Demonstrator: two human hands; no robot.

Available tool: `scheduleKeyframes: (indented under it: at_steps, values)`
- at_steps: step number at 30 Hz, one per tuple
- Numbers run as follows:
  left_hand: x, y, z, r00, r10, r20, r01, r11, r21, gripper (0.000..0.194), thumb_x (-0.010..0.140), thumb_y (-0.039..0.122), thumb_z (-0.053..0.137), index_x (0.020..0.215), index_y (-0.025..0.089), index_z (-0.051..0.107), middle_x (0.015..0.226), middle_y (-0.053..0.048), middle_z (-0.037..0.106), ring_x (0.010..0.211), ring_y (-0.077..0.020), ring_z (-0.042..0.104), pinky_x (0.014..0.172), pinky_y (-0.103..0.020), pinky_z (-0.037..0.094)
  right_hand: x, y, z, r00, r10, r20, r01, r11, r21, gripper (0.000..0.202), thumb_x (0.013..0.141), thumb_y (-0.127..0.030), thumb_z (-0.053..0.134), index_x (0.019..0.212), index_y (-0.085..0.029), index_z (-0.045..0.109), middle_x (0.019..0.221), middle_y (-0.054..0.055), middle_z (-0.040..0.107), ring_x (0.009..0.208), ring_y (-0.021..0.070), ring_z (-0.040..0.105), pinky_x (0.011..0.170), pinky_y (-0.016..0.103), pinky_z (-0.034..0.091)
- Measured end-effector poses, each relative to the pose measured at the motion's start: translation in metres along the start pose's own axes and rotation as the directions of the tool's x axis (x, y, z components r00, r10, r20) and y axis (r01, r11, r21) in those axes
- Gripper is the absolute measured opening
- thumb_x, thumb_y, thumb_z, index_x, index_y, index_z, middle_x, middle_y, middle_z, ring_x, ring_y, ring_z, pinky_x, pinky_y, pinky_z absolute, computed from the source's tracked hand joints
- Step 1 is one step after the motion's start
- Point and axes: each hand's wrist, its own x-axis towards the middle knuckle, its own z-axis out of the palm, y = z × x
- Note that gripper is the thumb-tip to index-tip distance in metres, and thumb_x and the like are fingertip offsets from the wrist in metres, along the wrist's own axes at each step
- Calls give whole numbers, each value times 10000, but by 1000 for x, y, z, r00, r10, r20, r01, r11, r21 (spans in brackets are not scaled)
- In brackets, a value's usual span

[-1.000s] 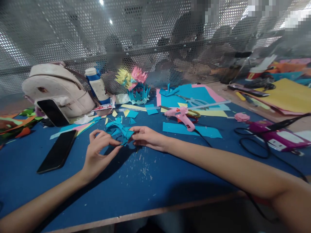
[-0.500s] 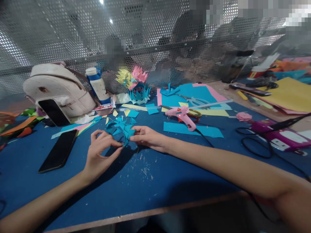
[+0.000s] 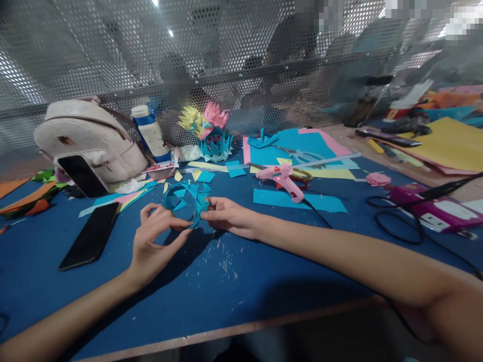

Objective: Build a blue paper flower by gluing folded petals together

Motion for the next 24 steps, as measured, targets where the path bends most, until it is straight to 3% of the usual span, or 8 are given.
scheduleKeyframes:
  at_steps: [14, 24]
  values:
    - [-1, 2, -2, 998, 50, -37, -49, 999, 11, 135, 879, 132, 636, 831, 243, 695, 618, 68, 535, 616, -117, 536, 929, -412, 329, -5, -1, 4, 999, -3, 48, 4, 1000, -6, 388, 641, -291, 895, 882, -166, 618, 753, -55, 596, 601, 37, 514, 583, 164, 417]
    - [-3, 2, -2, 998, 64, 25, -63, 998, -26, 141, 888, 150, 641, 834, 261, 710, 622, 65, 555, 618, -118, 535, 938, -408, 328, -2, -2, -6, 989, 14, 148, 4, 993, -118, 257, 606, -209, 892, 750, -135, 692, 737, -23, 649, 652, 66, 582, 609, 187, 459]
